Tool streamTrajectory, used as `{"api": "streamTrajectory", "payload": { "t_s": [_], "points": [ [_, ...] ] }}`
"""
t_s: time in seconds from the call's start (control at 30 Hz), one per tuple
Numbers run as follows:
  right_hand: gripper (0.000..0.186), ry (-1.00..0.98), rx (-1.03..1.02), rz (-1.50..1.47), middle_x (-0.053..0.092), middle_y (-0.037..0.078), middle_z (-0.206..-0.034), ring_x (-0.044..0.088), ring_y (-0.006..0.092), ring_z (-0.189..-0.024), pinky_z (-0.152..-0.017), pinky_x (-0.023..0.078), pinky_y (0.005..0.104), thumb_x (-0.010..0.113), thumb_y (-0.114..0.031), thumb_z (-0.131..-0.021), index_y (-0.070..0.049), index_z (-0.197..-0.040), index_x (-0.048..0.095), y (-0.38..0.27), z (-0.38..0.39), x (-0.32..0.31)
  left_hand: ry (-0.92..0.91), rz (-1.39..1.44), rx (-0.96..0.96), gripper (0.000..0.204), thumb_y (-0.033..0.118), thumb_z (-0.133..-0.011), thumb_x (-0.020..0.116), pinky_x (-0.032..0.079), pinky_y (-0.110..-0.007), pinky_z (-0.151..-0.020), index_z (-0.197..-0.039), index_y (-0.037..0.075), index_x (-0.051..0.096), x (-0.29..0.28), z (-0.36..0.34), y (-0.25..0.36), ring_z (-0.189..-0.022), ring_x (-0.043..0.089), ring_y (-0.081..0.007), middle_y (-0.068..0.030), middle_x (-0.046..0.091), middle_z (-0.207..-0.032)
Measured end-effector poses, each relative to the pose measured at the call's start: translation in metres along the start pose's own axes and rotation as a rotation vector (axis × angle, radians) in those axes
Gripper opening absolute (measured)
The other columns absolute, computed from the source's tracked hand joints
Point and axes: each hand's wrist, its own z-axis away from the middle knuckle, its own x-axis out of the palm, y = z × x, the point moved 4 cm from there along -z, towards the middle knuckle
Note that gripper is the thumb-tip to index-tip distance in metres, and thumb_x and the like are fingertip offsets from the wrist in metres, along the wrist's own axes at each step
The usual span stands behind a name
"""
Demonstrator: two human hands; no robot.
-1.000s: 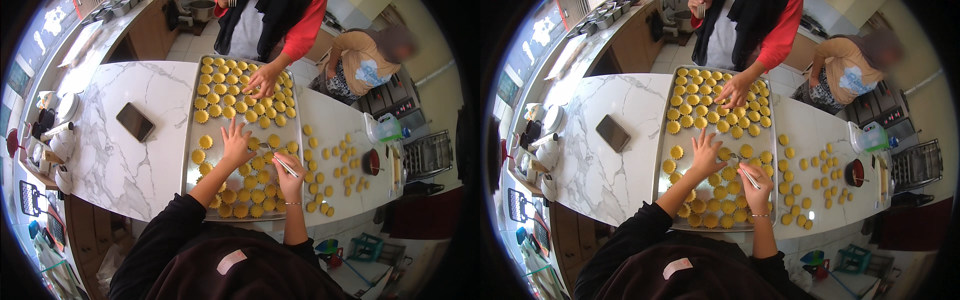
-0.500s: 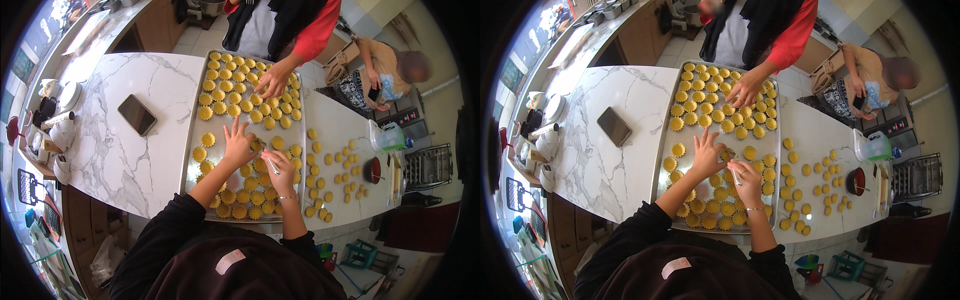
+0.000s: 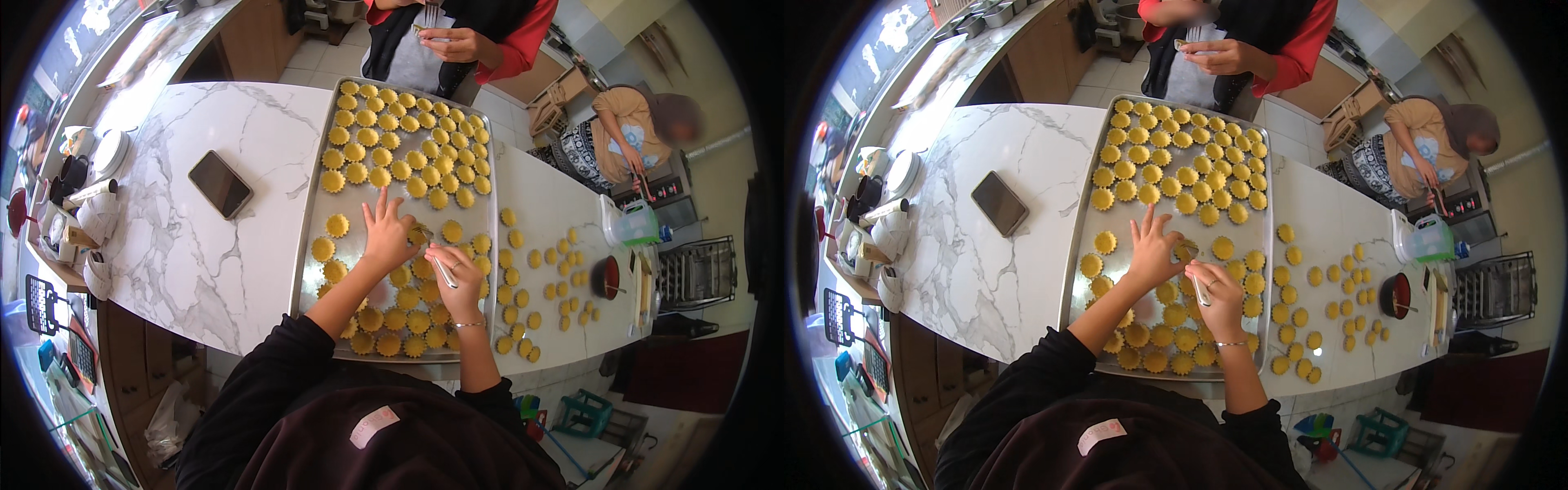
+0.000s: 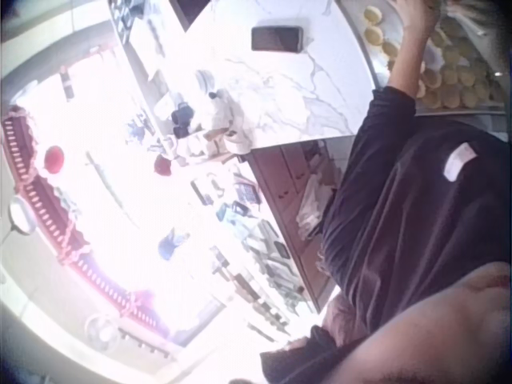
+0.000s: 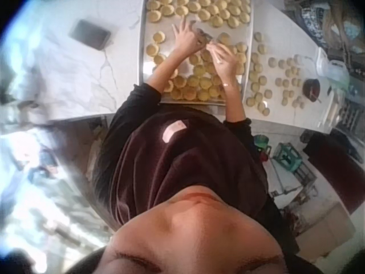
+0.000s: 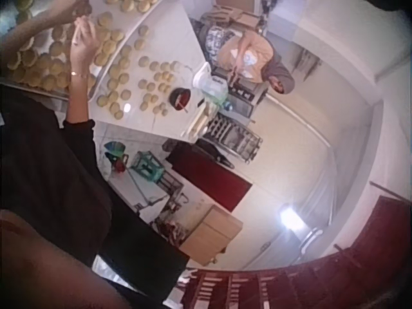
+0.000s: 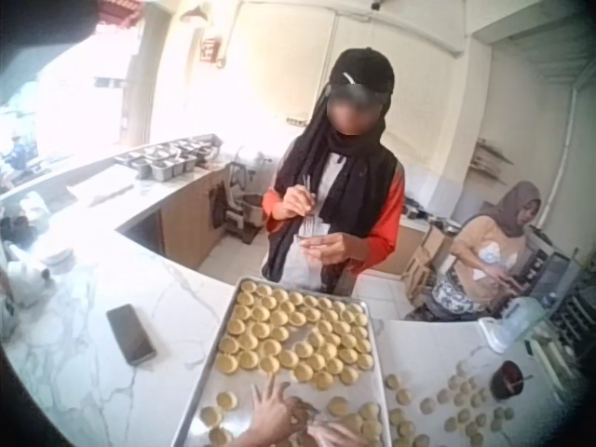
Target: The person uses a fork to poke holes in the bottom of small pastry shells on a tray while another person places more shells onto the tray.
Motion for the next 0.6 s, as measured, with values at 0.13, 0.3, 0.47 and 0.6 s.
{"api": "streamTrajectory", "payload": {
  "t_s": [0.13,0.3,0.47,0.6],
  "points": [
    [0.024,-0.018,0.024,-0.006,0.066,0.008,-0.089,0.066,0.022,-0.083,-0.068,0.053,0.0299,0.069,0.003,-0.074,-0.009,-0.094,0.068,0.004,0.004,0.005,-0.018,-0.007,-0.009,0.043,0.03,-0.06,0.079,0.012,-0.07,-0.104,-0.097,0.012,0.067,-0.001,0.0,0.001,-0.139,0.01,-0.0406,-0.0157,0.037,-0.134],
    [0.024,-0.03,0.036,0.009,0.067,0.008,-0.089,0.066,0.0218,-0.083,-0.068,0.053,0.03,0.069,0.003,-0.074,-0.009,-0.095,0.068,0.003,0.004,0.008,-0.021,-0.027,-0.029,0.044,0.032,-0.061,0.08,0.012,-0.069,-0.105,-0.098,0.014,0.068,0.0,0.0,0.001,-0.139,0.011,-0.0396,-0.0128,0.038,-0.134],
    [0.025,0.027,0.047,0.0,0.066,0.008,-0.089,0.066,0.0222,-0.083,-0.068,0.053,0.0302,0.07,0.003,-0.073,-0.008,-0.095,0.068,0.001,0.007,0.0,-0.048,-0.031,-0.021,0.044,0.032,-0.061,0.079,0.011,-0.07,-0.104,-0.099,0.013,0.067,-0.002,-0.001,0.002,-0.139,0.01,-0.0405,-0.0153,0.037,-0.135],
    [0.026,0.033,0.032,-0.007,0.066,0.009,-0.089,0.066,0.0221,-0.082,-0.068,0.053,0.0302,0.071,0.003,-0.072,-0.008,-0.095,0.067,-0.001,0.007,-0.004,-0.036,-0.022,-0.023,0.044,0.032,-0.061,0.079,0.011,-0.07,-0.104,-0.099,0.013,0.067,0.0,0.0,0.0,-0.139,0.01,-0.0404,-0.0151,0.037,-0.135]
  ]
}}
